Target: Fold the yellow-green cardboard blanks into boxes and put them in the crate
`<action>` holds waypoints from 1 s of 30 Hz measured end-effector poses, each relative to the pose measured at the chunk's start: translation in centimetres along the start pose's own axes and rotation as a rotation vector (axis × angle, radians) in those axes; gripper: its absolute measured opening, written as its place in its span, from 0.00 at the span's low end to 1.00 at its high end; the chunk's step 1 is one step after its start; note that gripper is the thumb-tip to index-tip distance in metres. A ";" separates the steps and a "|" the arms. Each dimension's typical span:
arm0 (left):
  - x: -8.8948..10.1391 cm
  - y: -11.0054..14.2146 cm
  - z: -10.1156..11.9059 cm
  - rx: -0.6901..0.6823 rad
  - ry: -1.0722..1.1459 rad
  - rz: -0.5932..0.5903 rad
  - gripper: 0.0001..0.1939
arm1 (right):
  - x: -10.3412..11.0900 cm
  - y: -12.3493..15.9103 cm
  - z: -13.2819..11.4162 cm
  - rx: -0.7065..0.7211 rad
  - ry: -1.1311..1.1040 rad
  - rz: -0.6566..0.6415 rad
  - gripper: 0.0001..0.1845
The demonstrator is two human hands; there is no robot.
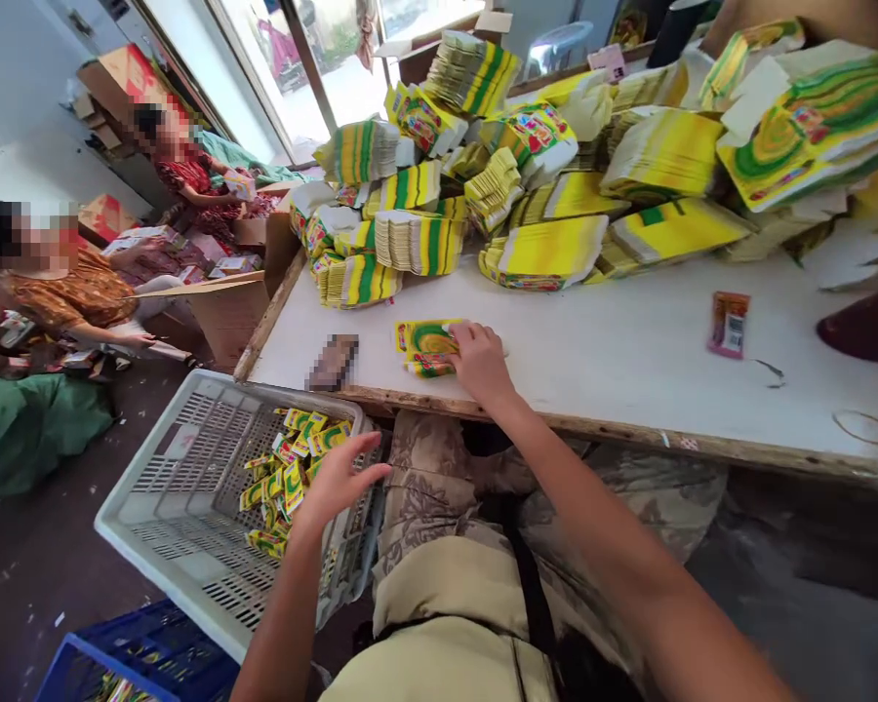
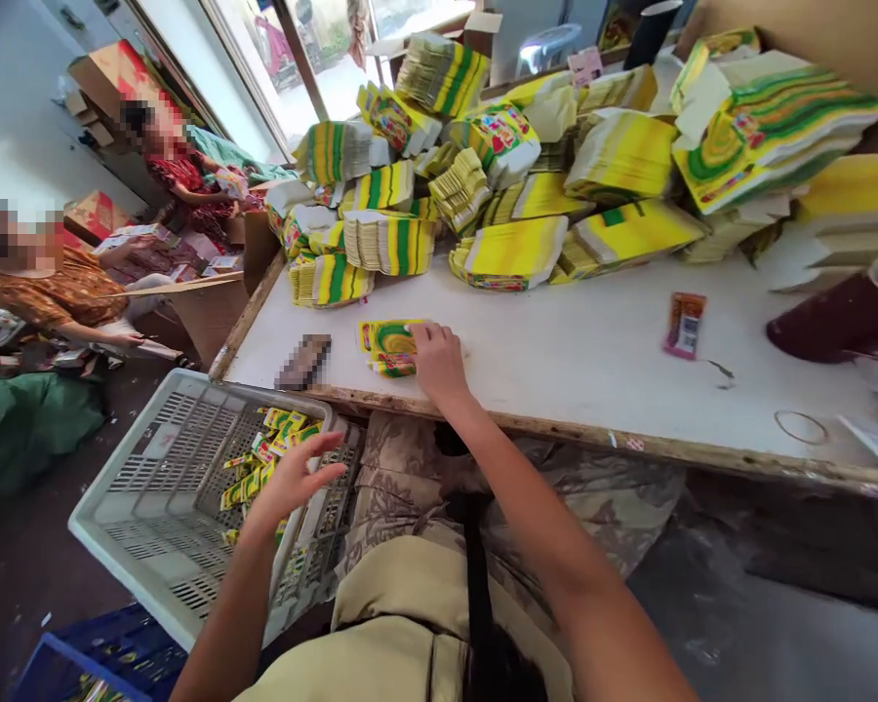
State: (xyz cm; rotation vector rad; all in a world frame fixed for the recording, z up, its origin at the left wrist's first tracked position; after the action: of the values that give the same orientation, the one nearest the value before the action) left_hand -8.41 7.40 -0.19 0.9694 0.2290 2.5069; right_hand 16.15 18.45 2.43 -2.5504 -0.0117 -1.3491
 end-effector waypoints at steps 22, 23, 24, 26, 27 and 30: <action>-1.5 -0.9 5.1 -0.416 0.990 0.572 0.35 | -2.1 11.0 -8.4 0.058 -0.925 -0.206 0.09; -1.5 -0.8 5.0 -0.410 0.940 0.571 0.33 | -1.5 10.8 -7.7 0.057 -0.899 -0.164 0.08; -1.4 -0.6 5.0 -0.396 0.887 0.583 0.28 | -0.9 10.6 -7.0 0.057 -0.866 -0.127 0.07; -0.7 -0.5 4.9 -0.350 0.776 0.597 0.18 | 0.4 10.1 -5.7 0.075 -0.791 -0.063 0.05; -0.4 -0.6 5.1 -0.332 0.717 0.566 0.15 | 1.2 10.0 -5.2 0.096 -0.752 -0.032 0.05; 0.4 -1.0 6.8 -0.365 0.609 0.316 0.20 | 3.7 9.7 -4.0 0.196 -0.606 0.094 0.03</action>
State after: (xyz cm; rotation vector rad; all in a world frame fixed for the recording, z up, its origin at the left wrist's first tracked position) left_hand -3.78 8.46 4.76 0.0855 -0.2165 2.9286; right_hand 16.23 7.71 5.43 -2.6401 -0.1276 -0.4764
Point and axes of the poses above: each hand's wrist, its own y-axis away from the middle knuckle, its own x-axis out of the back of the hand, z = x × y, the point moved 9 cm from there along -y, towards the middle knuckle, and after that the axes turned 9 degrees about -z, right-handed, at the moved point
